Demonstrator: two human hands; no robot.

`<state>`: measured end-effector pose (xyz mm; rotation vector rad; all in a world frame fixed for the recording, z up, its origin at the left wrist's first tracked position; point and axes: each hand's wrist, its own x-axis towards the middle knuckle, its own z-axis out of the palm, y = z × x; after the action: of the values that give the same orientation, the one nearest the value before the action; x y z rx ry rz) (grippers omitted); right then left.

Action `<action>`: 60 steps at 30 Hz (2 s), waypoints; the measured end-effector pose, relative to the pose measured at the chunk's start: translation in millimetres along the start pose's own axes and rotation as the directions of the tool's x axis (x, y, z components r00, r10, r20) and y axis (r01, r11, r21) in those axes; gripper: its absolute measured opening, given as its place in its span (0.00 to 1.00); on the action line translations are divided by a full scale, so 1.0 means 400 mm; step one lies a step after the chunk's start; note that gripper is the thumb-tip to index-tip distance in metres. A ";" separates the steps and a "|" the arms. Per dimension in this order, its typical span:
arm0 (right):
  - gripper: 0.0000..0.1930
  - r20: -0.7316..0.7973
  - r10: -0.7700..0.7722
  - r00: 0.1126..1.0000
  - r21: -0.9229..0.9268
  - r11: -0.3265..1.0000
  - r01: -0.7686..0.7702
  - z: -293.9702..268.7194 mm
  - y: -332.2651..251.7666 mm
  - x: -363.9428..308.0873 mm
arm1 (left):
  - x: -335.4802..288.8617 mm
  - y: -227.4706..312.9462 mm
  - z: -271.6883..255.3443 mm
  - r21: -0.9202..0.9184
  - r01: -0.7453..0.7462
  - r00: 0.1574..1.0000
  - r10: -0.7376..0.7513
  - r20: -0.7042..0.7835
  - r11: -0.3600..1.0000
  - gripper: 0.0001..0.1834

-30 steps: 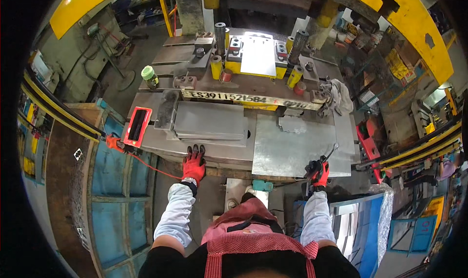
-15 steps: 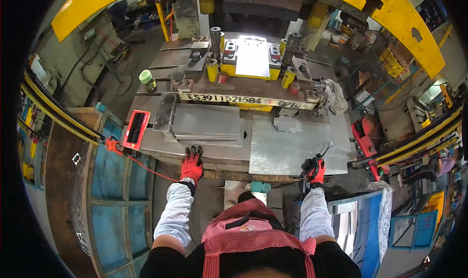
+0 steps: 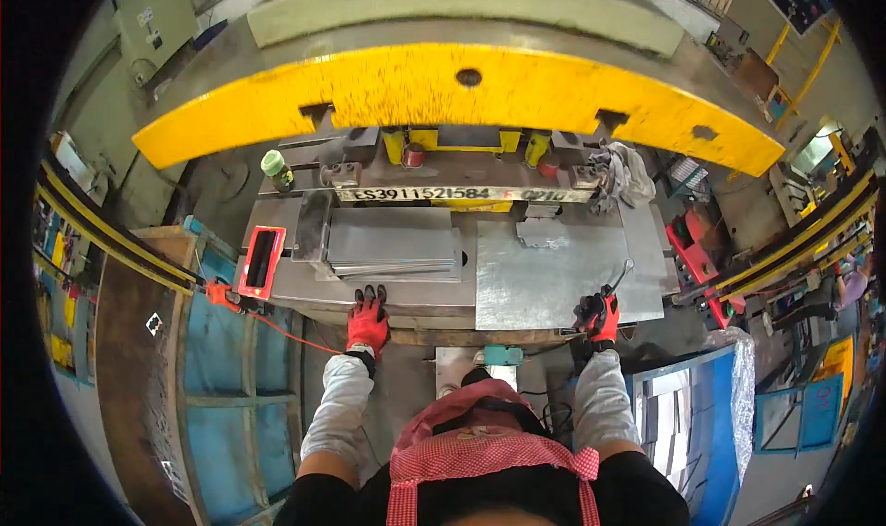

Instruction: Operating a metal stamping or press machine to process metal sheets into components.

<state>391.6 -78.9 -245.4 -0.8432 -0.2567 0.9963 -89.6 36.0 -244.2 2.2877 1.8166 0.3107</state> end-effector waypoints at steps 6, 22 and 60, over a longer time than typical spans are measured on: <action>0.11 -0.071 -0.024 0.997 -0.107 0.994 0.017 0.031 -0.009 -0.014 | 0.011 -0.001 -0.004 -0.037 0.051 0.992 -0.046 0.120 0.998 0.25; 0.05 0.041 -0.096 0.994 -0.274 0.956 0.104 -0.047 0.011 0.018 | 0.009 0.003 0.009 -0.044 0.006 1.000 -0.005 0.009 0.999 0.21; 0.30 0.517 0.415 0.749 -0.625 0.780 -0.001 0.387 -0.304 0.174 | 0.602 0.436 -0.177 -0.865 -0.074 0.966 0.179 -0.185 -0.497 0.17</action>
<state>421.8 23.9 -66.4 -1.0944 -1.1354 1.4514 105.8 233.8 -117.2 0.8437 0.2593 1.2562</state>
